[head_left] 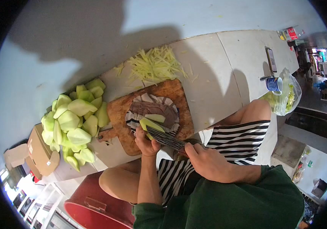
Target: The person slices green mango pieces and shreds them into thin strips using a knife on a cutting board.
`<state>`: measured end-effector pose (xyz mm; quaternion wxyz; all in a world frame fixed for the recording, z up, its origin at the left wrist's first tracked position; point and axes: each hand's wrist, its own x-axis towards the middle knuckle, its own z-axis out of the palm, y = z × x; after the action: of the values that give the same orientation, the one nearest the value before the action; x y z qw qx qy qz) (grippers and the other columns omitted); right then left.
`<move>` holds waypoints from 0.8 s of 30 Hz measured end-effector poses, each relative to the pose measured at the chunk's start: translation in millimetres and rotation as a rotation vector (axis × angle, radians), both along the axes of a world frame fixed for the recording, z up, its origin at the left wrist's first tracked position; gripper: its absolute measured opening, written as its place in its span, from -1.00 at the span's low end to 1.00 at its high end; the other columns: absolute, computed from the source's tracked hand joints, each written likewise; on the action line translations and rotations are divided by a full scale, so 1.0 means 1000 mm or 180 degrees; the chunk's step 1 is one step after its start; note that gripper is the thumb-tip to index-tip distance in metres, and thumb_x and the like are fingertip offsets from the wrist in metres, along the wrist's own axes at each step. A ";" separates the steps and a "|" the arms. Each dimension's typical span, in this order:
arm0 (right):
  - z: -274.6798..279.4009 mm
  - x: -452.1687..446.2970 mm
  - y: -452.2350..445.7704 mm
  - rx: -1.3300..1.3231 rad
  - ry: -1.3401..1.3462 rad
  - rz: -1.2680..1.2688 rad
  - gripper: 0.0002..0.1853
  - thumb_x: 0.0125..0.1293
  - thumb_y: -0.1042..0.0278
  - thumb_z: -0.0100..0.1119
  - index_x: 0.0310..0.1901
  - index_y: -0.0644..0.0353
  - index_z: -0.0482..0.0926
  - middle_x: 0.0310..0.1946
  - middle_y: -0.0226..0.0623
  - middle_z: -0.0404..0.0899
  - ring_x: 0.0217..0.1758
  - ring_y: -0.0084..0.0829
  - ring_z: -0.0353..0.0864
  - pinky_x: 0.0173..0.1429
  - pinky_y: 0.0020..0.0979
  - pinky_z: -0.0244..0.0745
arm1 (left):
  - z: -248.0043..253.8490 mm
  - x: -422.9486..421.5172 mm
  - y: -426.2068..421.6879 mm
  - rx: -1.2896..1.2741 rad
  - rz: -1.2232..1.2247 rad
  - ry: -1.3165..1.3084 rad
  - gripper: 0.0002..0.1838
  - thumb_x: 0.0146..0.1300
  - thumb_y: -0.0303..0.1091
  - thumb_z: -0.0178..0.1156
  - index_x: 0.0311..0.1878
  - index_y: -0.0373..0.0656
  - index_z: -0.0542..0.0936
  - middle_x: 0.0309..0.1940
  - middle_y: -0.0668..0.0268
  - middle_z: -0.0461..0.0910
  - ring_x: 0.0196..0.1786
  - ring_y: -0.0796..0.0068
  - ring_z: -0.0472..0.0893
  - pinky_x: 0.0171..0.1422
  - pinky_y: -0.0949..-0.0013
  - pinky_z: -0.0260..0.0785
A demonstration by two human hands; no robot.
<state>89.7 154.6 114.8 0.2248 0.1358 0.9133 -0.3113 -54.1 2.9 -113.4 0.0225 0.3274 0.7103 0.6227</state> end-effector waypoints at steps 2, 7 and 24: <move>-0.004 0.001 -0.001 0.0004 0.0054 -0.0006 -0.61 0.40 0.45 0.04 0.18 0.43 0.28 -0.30 0.04 0.57 -0.46 -0.07 0.73 -0.48 -0.21 0.65 | 0.004 0.000 0.000 -0.0071 0.0077 0.0034 -0.43 0.44 0.19 0.06 0.07 -0.22 0.44 -0.23 0.00 0.60 -0.30 0.06 0.61 -0.24 0.21 0.48; -0.010 -0.004 0.005 -0.0132 -0.0216 -0.0011 -0.61 0.37 0.45 0.05 0.16 0.43 0.29 -0.30 0.06 0.58 -0.43 -0.04 0.73 -0.47 -0.18 0.65 | 0.013 -0.002 0.003 -0.0186 0.0086 0.0010 -0.39 0.42 0.24 0.04 -0.08 -0.27 0.44 -0.24 -0.02 0.58 -0.31 0.02 0.60 -0.23 0.21 0.48; -0.007 0.000 0.000 -0.0090 0.0042 -0.0021 -0.62 0.38 0.44 0.03 0.16 0.42 0.28 -0.31 0.06 0.61 -0.43 0.00 0.74 -0.42 -0.12 0.68 | 0.004 0.003 0.002 -0.0005 0.0274 0.0067 -0.34 0.38 0.26 0.06 0.07 -0.26 0.51 -0.31 0.06 0.57 -0.33 0.09 0.63 -0.29 0.23 0.47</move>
<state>89.4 154.9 107.5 0.2196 0.1336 0.9098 -0.3259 -51.4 5.1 -109.3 -0.0115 0.3031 0.7243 0.6191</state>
